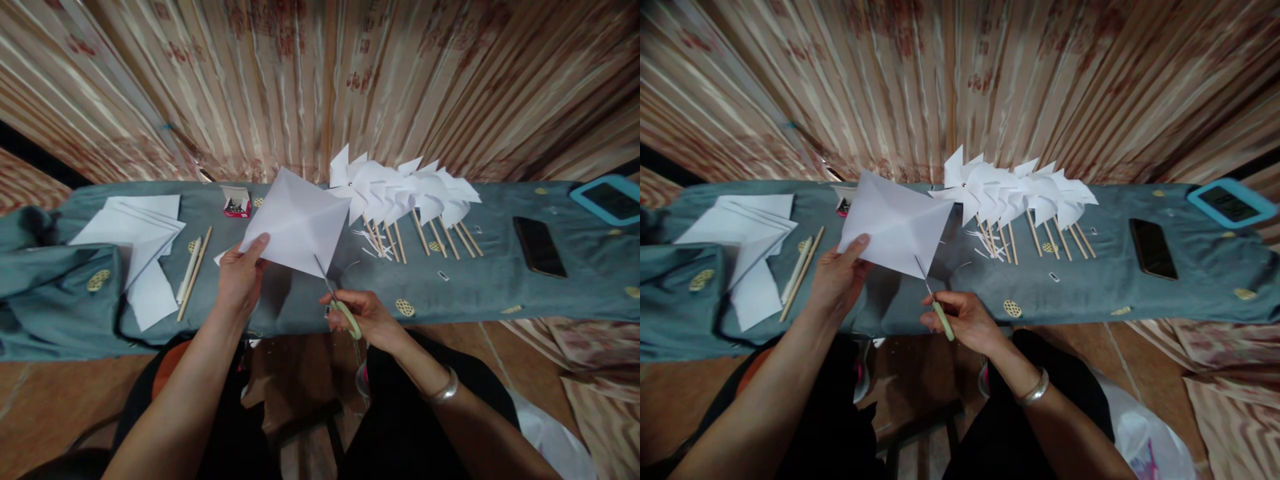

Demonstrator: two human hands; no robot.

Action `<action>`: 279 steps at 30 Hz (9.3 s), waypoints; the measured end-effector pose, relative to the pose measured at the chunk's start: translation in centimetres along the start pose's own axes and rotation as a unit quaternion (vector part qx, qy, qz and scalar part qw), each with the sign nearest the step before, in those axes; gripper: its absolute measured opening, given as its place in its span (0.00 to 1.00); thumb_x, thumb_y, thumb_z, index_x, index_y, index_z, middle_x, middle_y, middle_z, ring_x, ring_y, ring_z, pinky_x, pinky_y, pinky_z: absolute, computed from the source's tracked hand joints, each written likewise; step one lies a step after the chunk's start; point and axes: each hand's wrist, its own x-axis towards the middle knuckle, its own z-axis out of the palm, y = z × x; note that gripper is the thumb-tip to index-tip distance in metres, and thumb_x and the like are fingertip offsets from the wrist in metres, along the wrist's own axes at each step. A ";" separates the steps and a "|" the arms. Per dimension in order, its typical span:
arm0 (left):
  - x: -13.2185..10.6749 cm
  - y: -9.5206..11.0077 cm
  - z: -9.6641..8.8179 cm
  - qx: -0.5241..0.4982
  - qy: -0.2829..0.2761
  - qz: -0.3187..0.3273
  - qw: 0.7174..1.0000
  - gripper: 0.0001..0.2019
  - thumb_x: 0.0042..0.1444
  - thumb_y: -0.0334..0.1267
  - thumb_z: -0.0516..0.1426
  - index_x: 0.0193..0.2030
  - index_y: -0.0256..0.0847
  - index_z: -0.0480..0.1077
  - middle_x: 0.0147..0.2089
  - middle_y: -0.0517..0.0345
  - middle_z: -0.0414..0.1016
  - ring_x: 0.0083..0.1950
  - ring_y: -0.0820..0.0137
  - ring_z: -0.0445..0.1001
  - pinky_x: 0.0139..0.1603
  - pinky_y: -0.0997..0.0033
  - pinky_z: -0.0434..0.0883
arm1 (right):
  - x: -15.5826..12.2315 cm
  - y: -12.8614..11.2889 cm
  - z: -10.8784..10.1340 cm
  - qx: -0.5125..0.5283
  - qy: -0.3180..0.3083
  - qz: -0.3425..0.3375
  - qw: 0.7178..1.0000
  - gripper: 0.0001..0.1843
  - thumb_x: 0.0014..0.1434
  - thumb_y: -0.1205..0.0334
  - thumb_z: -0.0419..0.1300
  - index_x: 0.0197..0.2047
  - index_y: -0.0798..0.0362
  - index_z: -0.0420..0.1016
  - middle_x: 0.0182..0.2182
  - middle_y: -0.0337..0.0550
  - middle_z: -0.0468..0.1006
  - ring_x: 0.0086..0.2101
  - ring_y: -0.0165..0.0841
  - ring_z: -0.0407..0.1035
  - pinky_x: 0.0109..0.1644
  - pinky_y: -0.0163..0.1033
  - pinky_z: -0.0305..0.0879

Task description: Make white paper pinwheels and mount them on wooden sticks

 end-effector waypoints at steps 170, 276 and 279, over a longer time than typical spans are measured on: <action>-0.7 -0.8 0.4 0.033 -0.010 -0.023 0.999 0.13 0.37 0.36 0.69 0.32 0.39 0.77 0.38 0.54 0.82 0.44 0.62 0.79 0.45 0.65 0.76 | -0.5 -0.7 0.0 -0.046 -0.013 0.009 0.999 0.23 0.44 0.45 0.69 0.34 0.54 0.71 0.20 0.35 0.75 0.21 0.26 0.67 0.24 0.31 0.62; -0.8 -2.7 1.3 0.171 -0.004 0.116 0.978 0.20 0.37 0.35 0.68 0.41 0.37 0.75 0.34 0.54 0.80 0.39 0.62 0.78 0.43 0.65 0.73 | 0.7 0.1 2.0 -0.083 -0.039 -0.019 0.996 0.18 0.49 0.47 0.67 0.33 0.55 0.75 0.19 0.34 0.72 0.21 0.25 0.64 0.24 0.30 0.59; -0.7 -2.9 1.3 0.168 -0.006 0.116 0.979 0.21 0.37 0.36 0.68 0.41 0.36 0.75 0.33 0.55 0.80 0.40 0.61 0.78 0.45 0.63 0.73 | 0.8 0.1 2.1 -0.072 -0.033 -0.013 0.997 0.19 0.46 0.47 0.69 0.33 0.55 0.75 0.19 0.34 0.72 0.21 0.25 0.65 0.24 0.30 0.60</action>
